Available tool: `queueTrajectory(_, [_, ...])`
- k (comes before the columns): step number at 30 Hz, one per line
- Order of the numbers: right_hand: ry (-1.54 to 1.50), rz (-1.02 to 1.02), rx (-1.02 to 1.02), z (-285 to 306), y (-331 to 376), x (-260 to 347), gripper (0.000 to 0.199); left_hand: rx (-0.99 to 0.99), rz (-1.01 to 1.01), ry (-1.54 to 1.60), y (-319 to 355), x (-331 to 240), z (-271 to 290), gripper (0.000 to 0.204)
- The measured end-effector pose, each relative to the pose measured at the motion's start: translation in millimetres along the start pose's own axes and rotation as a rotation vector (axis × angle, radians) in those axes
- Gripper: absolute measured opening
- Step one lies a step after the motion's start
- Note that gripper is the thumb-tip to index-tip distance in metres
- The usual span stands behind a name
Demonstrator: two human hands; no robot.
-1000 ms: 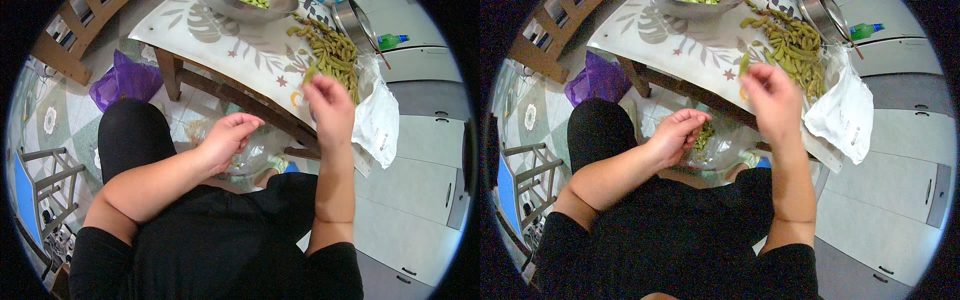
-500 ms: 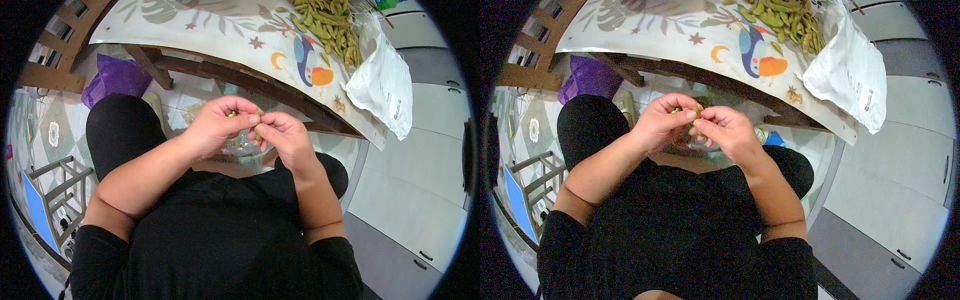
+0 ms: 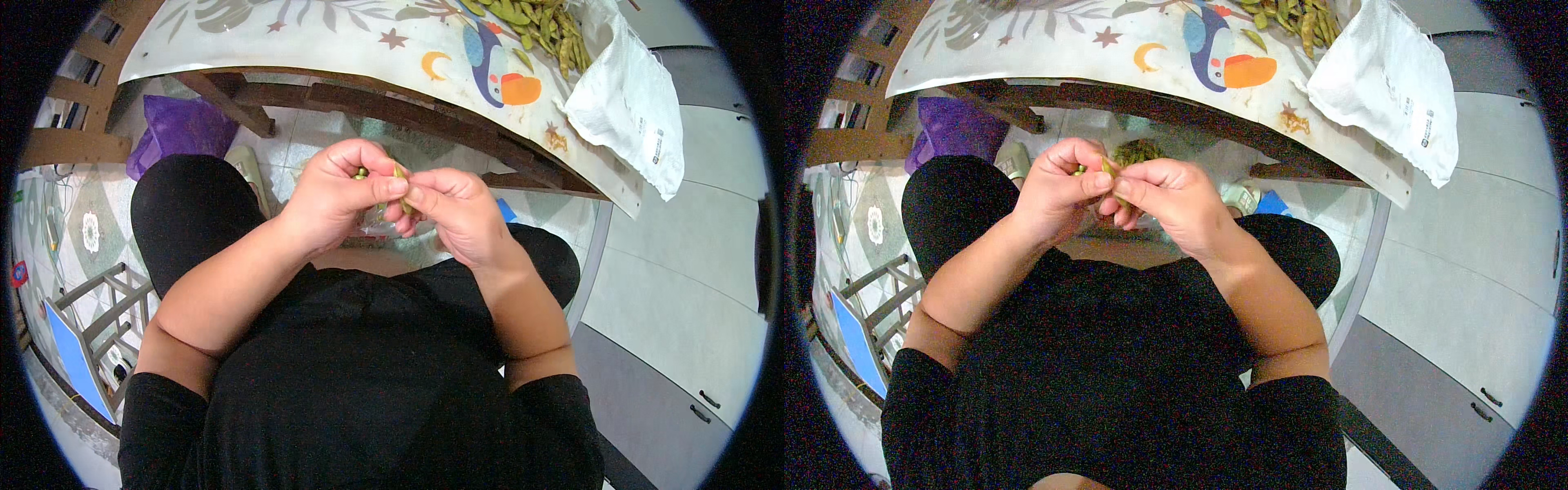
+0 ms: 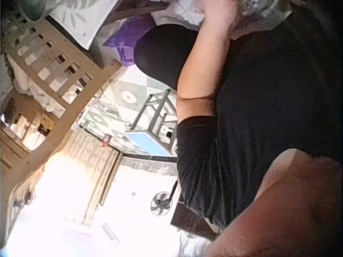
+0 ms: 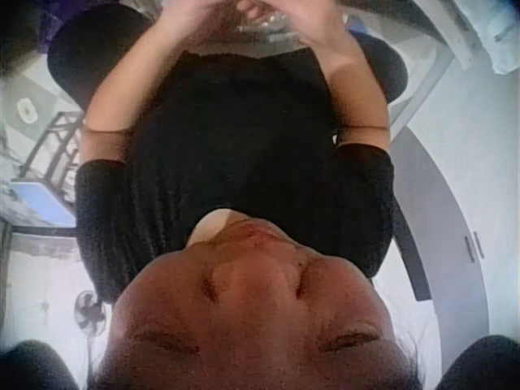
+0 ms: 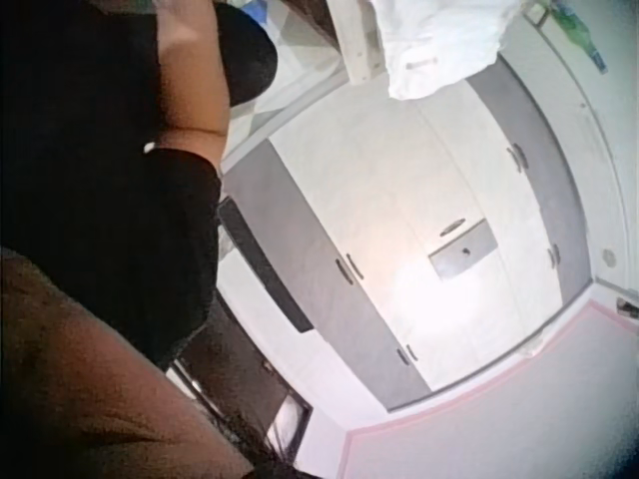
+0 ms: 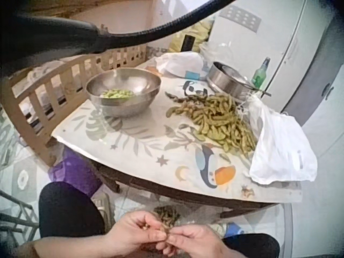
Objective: The person sits on the floor and shells edamame by hand, removing the beans from the pods and placing them into a metal bowl. Empty pods are discarded into a plastic bag on the floor.
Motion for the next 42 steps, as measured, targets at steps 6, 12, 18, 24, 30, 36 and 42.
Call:
queueTrajectory(6, [-0.137, -0.039, 0.012, -6.4, -3.7, -5.3, 0.02, -0.005, -0.051, -0.085, 3.5, -7.6, -3.7, 0.008])
queueTrajectory(12, [-0.019, 0.031, -0.019, -6.4, -6.9, -2.2, 0.018, -0.15, 0.045, -0.11, 1.3, -4.1, 5.5, 0.009])
queueTrajectory(18, [0.059, 0.08, -0.105, -6.4, -7.8, -6.4, 0.017, -0.142, 0.245, 0.247, 2.1, 5.5, 14.9, 0.007])
queueTrajectory(24, [0.101, 0.128, -0.161, -3.6, -5.9, -7.7, 0.017, -0.14, 0.245, 0.294, 0.5, 11.9, 9.9, 0.006])
queueTrajectory(30, [0.182, 0.262, -0.243, -6.7, -6.9, -7.8, 0.016, -0.177, 0.225, 0.276, 1.0, 14.2, 9.4, 0.007])
queueTrajectory(36, [0.84, 0.465, -0.418, -4.2, -12.2, -5.8, 0.009, -0.246, 0.165, 0.128, -0.4, 15.1, 5.8, 0.01])
queueTrajectory(42, [1.17, 0.522, -0.475, -3.3, -14.0, -6.6, 0.008, -0.232, 0.124, 0.053, -2.9, 20.9, 14.6, 0.012])
Point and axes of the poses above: each hand's wrist, its own y-axis away from the middle knuckle, its own z-axis out of the back of the hand, x = y × z, the point moved 2 cm from there along -y, towards the middle knuckle, and after that the axes turned 2 degrees about y, right-handed, at the moved point
